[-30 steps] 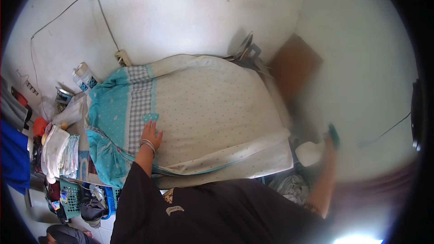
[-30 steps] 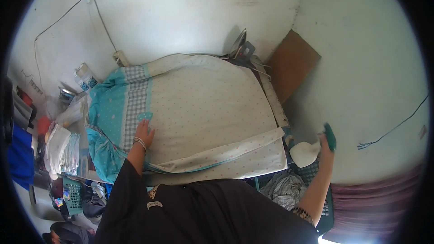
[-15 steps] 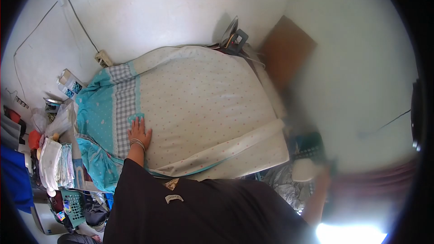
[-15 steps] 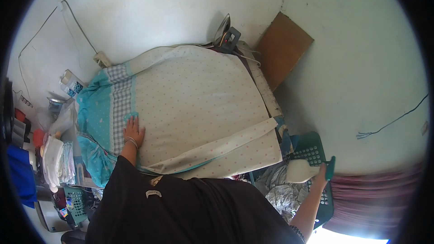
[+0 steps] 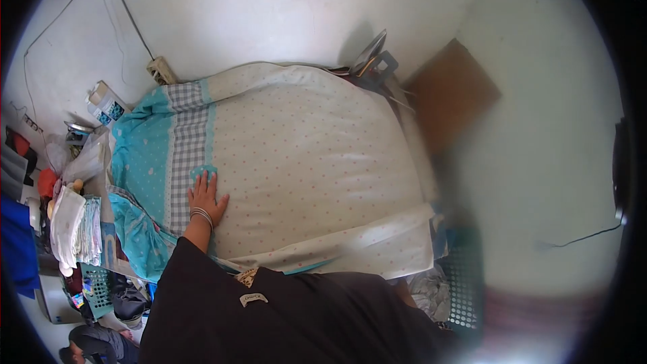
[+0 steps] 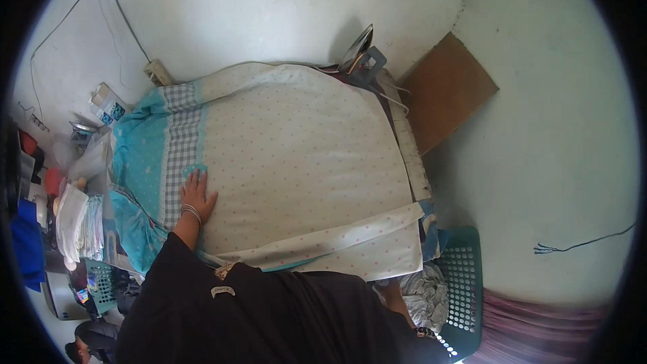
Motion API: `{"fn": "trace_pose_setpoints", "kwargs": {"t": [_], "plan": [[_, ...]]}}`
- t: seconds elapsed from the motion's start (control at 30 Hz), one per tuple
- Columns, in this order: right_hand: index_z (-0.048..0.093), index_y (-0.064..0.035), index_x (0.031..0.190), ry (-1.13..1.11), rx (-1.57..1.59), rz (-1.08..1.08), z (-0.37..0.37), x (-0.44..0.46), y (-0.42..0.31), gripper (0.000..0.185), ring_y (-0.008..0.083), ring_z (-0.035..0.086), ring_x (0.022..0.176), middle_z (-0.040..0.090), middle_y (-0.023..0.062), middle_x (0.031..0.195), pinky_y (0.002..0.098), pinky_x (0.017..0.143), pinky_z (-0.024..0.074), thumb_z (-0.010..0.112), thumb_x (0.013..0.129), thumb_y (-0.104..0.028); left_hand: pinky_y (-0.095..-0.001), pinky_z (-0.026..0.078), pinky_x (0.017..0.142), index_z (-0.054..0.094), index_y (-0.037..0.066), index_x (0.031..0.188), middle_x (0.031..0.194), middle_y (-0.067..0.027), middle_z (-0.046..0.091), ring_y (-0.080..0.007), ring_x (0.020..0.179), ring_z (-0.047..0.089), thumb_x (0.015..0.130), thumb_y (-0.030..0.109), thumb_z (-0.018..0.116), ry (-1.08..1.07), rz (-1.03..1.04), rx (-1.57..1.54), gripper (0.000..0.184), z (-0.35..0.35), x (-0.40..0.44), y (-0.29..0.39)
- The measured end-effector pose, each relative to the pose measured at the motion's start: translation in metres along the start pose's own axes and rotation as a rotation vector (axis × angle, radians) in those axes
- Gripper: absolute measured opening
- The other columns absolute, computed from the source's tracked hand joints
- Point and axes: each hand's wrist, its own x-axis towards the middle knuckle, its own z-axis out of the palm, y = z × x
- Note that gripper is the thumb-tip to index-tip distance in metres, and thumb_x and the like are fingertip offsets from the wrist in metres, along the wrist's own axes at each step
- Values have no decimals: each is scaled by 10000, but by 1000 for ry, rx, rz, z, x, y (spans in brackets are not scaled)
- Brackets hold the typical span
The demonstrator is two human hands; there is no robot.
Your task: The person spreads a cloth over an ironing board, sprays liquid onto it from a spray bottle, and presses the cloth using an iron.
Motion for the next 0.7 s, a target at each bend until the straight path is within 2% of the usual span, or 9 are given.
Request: {"fn": "trace_pose_setpoints", "kwargs": {"t": [0.17,0.23,0.3,0.33,0.4,0.43,0.5,0.6,0.7], "plan": [[555,-48,1094,-335,-354,-47,-67,90,40,362,297,557,948,573,164,1045,396,800,457,546,818,-283,-509,86,1055,241,166,1382,1459,-78,135,-265,1347,96,792,467,454,13,15,-22,696,-1,1,2],[549,-54,1108,-128,-470,-174,-107,155,35,344,278,557,960,573,152,1053,386,802,457,516,846,-274,-515,88,1052,247,160,1380,1458,-82,139,-270,1346,99,788,461,461,8,1,-32,697,-1,4,2],[565,34,895,348,-4,-406,-163,206,-34,332,342,582,806,597,221,854,433,710,444,483,833,-281,-518,88,1050,251,152,1378,1457,-87,143,-279,1344,101,779,452,475,24,17,-22,706,0,4,1],[572,17,960,441,241,-454,-194,206,-108,298,294,589,785,605,174,845,398,706,457,520,834,-247,-518,88,1050,251,152,1378,1457,-87,143,-279,1344,101,779,452,475,15,5,-28,706,1,4,-1],[560,-32,1069,12,684,-364,-266,140,-293,301,167,555,863,588,84,940,314,757,456,592,821,-198,-511,82,1053,256,151,1376,1456,-90,144,-284,1343,105,770,452,481,30,21,-32,713,2,6,-2],[540,-46,1126,-52,725,-633,-245,160,-339,362,177,548,908,583,112,999,304,791,438,612,807,-202,-511,82,1053,256,151,1376,1456,-90,144,-284,1343,105,770,452,481,26,-1,-43,713,-1,6,-1],[362,-114,1309,-484,850,-660,-247,121,-455,617,239,446,1117,449,153,1242,350,913,368,650,776,-232,-504,74,1056,257,156,1376,1455,-90,146,-282,1342,108,763,452,485,6,12,-66,717,-6,5,1],[273,-128,1341,-651,953,-868,-181,149,-563,677,281,332,1219,342,146,1326,437,966,303,639,782,-238,-494,70,1061,257,169,1376,1456,-82,147,-277,1343,109,768,462,472,8,10,-75,709,-5,6,-3],[302,-114,1298,-788,999,-686,-150,160,-621,613,299,301,1228,354,118,1297,507,948,294,626,787,-212,-495,78,1061,251,176,1378,1451,-87,160,-290,1341,110,772,463,468,-2,13,-105,705,-6,6,-6]]}}
